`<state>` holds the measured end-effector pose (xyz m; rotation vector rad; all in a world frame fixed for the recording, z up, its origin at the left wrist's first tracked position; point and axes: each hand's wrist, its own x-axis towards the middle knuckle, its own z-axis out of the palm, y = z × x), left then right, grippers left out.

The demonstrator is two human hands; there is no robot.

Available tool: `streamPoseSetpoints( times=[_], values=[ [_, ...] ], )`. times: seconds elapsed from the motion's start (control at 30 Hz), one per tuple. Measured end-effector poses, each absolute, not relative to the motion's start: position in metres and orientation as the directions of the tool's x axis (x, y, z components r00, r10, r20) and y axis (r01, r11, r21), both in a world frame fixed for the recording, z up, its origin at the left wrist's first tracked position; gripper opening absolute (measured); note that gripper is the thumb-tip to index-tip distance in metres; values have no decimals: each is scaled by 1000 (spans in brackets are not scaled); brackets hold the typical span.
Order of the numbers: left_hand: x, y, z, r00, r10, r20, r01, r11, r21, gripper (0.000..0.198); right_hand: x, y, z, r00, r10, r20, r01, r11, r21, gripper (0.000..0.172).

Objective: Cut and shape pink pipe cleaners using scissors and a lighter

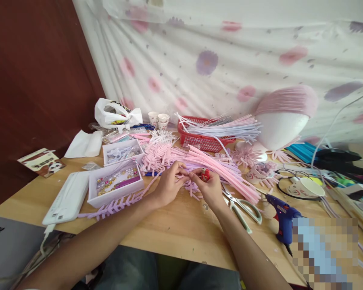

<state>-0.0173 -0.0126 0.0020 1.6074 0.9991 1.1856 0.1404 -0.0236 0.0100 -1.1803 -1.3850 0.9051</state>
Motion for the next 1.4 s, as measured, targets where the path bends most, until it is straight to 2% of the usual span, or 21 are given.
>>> streamPoseSetpoints(
  times=[0.13, 0.27, 0.43, 0.53, 0.67, 0.77, 0.9, 1.1, 1.23, 1.4],
  values=[
    [-17, -12, 3, 231, 925, 303, 119, -336, 934, 22, 141, -22, 6, 78, 975, 208, 151, 194, -969, 33],
    [-15, -11, 3, 200, 931, 305, 82, -326, 942, 37, 142, -20, -1, 205, 969, 136, -33, 146, -989, 34],
    [-14, -7, -3, 158, 946, 282, 29, -290, 957, 19, 139, -20, -2, 222, 971, 86, -175, 126, -976, 35],
    [-15, -4, -3, 146, 952, 270, -21, -270, 963, 20, 138, -22, 1, 220, 974, 60, -184, 102, -978, 37],
    [-17, 1, -1, 88, 967, 239, -67, -234, 970, 20, 139, -25, 5, 227, 974, -30, -251, 29, -968, 48],
    [-18, 3, 0, 50, 976, 214, -110, -208, 972, 21, 138, -28, 6, 143, 987, -73, -230, -39, -973, 47],
    [-16, 2, 0, 47, 980, 195, -142, -187, 972, 21, 132, -32, 8, 54, 994, -100, -218, -86, -972, 37],
    [-16, 1, -2, 85, 976, 201, -113, -191, 975, 21, 134, -33, 7, 50, 998, -47, -127, -41, -991, 34],
    [-17, 1, -2, 89, 974, 207, -99, -198, 975, 19, 134, -34, 8, 55, 995, -81, -142, -72, -987, 41],
    [-17, 0, 1, 92, 975, 203, -98, -194, 976, 18, 131, -35, 9, 43, 997, -64, -138, -57, -989, 35]
  ],
)
